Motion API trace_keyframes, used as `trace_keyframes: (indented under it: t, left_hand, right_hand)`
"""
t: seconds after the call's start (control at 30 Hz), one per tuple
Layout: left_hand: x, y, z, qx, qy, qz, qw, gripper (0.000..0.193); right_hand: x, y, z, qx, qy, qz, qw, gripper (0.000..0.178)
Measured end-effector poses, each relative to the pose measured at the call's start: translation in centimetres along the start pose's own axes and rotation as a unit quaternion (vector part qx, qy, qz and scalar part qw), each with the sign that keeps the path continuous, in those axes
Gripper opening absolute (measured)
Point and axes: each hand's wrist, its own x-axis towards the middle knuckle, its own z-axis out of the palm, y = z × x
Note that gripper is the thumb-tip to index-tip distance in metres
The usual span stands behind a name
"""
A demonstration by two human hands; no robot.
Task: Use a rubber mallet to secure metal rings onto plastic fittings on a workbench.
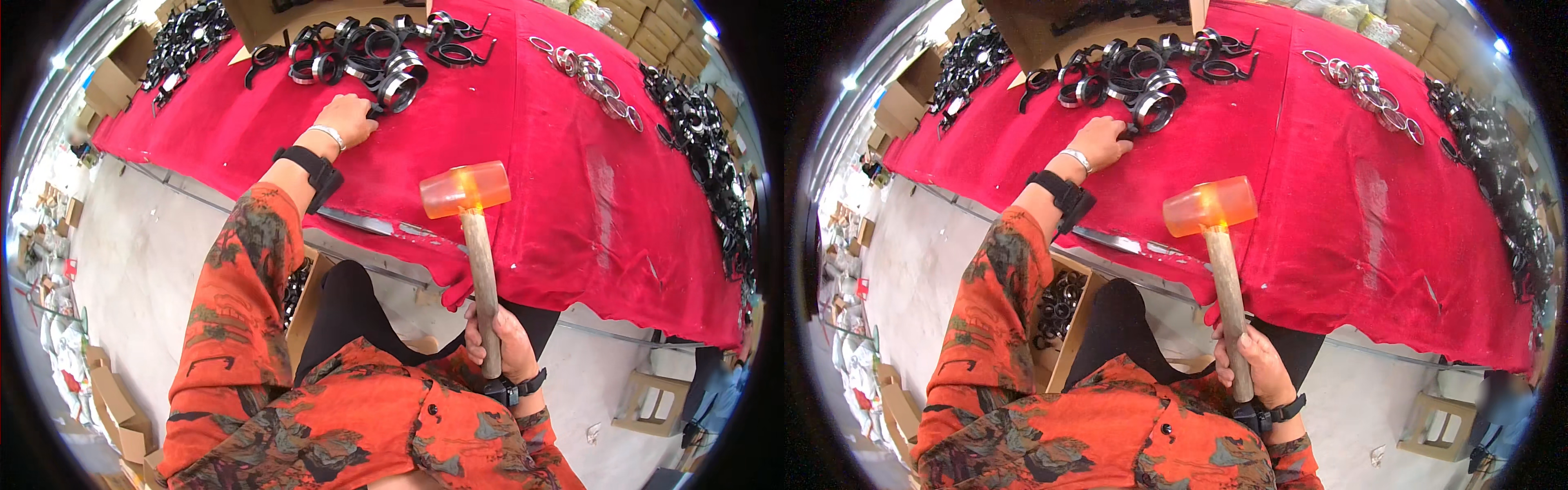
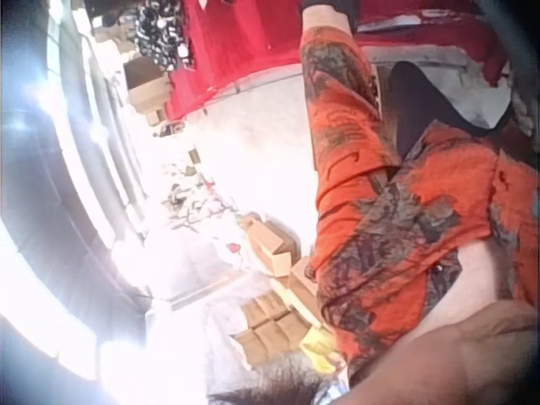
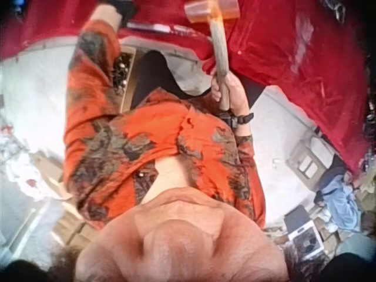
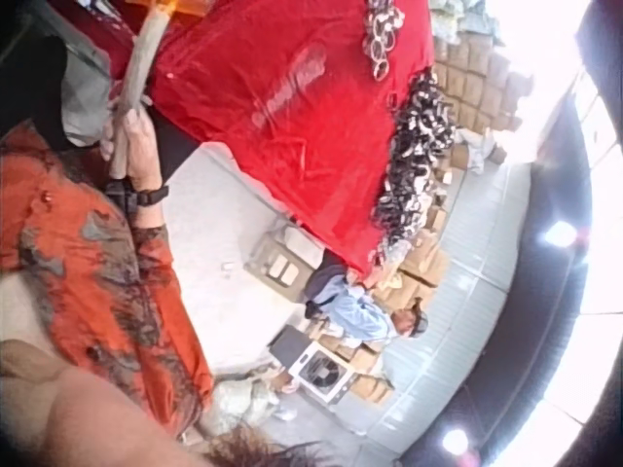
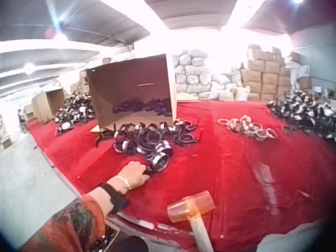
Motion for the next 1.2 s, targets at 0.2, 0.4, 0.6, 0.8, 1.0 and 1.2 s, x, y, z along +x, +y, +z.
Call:
trace_keyframes:
  t: [0.2,0.4,0.6,0.8,1.0,1.2]
  left_hand:
    - [-3.5,3.3,-2.0,-0.286,-0.096,-0.089,0.949,0.024]
    - [-14.5,5.1,-4.8,-0.554,-0.129,-0.257,0.781,0.022]
    - [-21.6,5.4,0.6,-0.699,-0.039,-0.244,0.671,0.020]
    - [-21.8,6.2,3.9,-0.663,0.044,-0.208,0.718,0.020]
    - [-21.7,6.3,4.1,-0.668,0.063,-0.202,0.714,0.023]
    - [-21.0,7.2,4.2,-0.660,0.103,-0.191,0.719,0.026]
  right_hand:
    - [-0.2,-0.6,-0.8,-0.004,0.005,0.023,1.000,0.050]
    - [0.7,-1.8,1.0,-0.022,0.031,0.013,0.999,0.048]
    - [0.3,-2.6,3.5,-0.066,0.059,0.017,0.996,0.048]
    - [0.0,-3.0,6.9,-0.273,0.144,-0.064,0.949,0.042]
    - [0.9,-3.3,11.1,-0.440,0.161,-0.163,0.868,0.048]
    - [0.7,-3.4,10.6,-0.453,0.184,-0.055,0.871,0.024]
